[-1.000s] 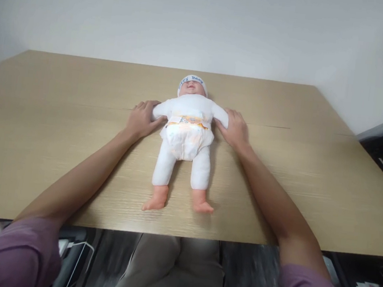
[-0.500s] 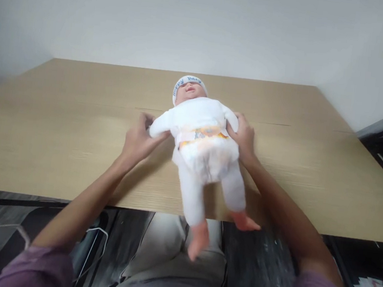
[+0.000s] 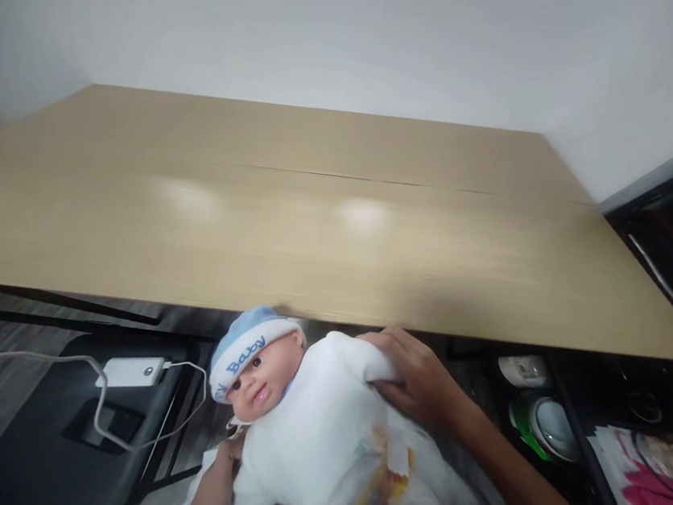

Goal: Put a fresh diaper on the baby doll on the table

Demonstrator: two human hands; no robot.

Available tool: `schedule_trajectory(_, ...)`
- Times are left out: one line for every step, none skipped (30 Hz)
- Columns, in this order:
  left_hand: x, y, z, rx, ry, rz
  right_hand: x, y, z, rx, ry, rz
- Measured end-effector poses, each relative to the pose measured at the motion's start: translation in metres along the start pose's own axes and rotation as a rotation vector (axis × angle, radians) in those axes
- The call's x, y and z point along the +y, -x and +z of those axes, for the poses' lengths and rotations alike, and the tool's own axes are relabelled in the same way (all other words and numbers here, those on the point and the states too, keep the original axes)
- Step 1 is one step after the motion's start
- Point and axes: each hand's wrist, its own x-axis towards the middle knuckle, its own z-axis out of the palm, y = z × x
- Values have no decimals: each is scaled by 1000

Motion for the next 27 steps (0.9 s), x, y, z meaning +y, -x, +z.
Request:
schedule_trajectory(-5,7,-2,-34,7,-26,-1,5,13,-11,19,3)
schedule_trajectory(-7,10,-6,-77,8,-39,0,9,25,-21,38,8)
schedule_trajectory(-9,11,-12,-118,-7,-47,2,13,37,-29,50,19)
schedule_trajectory(-9,11,-18,-153,-42,-57,5,15,48,-30,53,31)
schedule_trajectory(-8,10,-25,-184,-81,-65,8,18,59,-27,50,47)
schedule_trajectory(-7,10,-31,-208,-118,-68,11,20,70,-24,47,70)
schedule_trajectory(-7,10,-37,-227,-152,-66,13,22,80,-26,44,95)
schedule_trajectory(-8,11,-41,-251,-179,-59,15,24,90,-38,41,119)
schedule_trajectory(-9,13,-45,-278,-203,-48,16,27,99,-57,35,140)
schedule_trajectory(-12,16,-48,-304,-222,-37,16,30,106,-80,25,160)
schedule_trajectory(-15,20,-49,-320,-237,-29,17,33,111,-95,9,180)
schedule_trajectory(-18,24,-50,-323,-248,-24,17,37,114,-91,-9,198)
schedule_trajectory(-22,27,-50,-310,-257,-12,17,40,116,-66,-27,217)
schedule_trajectory(-26,29,-50,-274,-267,15,17,44,115,-25,-43,234)
schedule_trajectory(-29,30,-50,-217,-277,67,16,47,114,16,-59,250)
schedule_trajectory(-30,29,-49,-151,-288,142,16,51,112,40,-83,266)
schedule_trajectory(-30,27,-49,-89,-302,234,15,55,109,38,-120,284)
schedule_trajectory(-27,24,-49,-48,-315,331,14,59,107,19,-167,307)
schedule_trajectory(-22,19,-49,-36,-324,421,13,62,106,-6,-217,330)
schedule_trajectory(-14,13,-48,-56,-328,499,12,66,105,-26,-263,352)
schedule_trajectory(-3,6,-47,-107,-330,562,11,69,105,-33,-299,367)
schedule_trajectory(9,-3,-44,-179,-327,612,10,72,105,-32,-322,376)
schedule_trajectory(22,-13,-39,-258,-317,653,9,74,105,-26,-334,380)
schedule_trajectory(35,-25,-33,-340,-300,687,8,76,105,-24,-337,382)
schedule_trajectory(47,-37,-26,-416,-273,719,7,78,104,-28,-333,382)
schedule_trajectory(58,-49,-18,-481,-241,747,5,79,104,-32,-321,382)
schedule_trajectory(67,-60,-9,-534,-208,773,4,80,102,-32,-301,377)
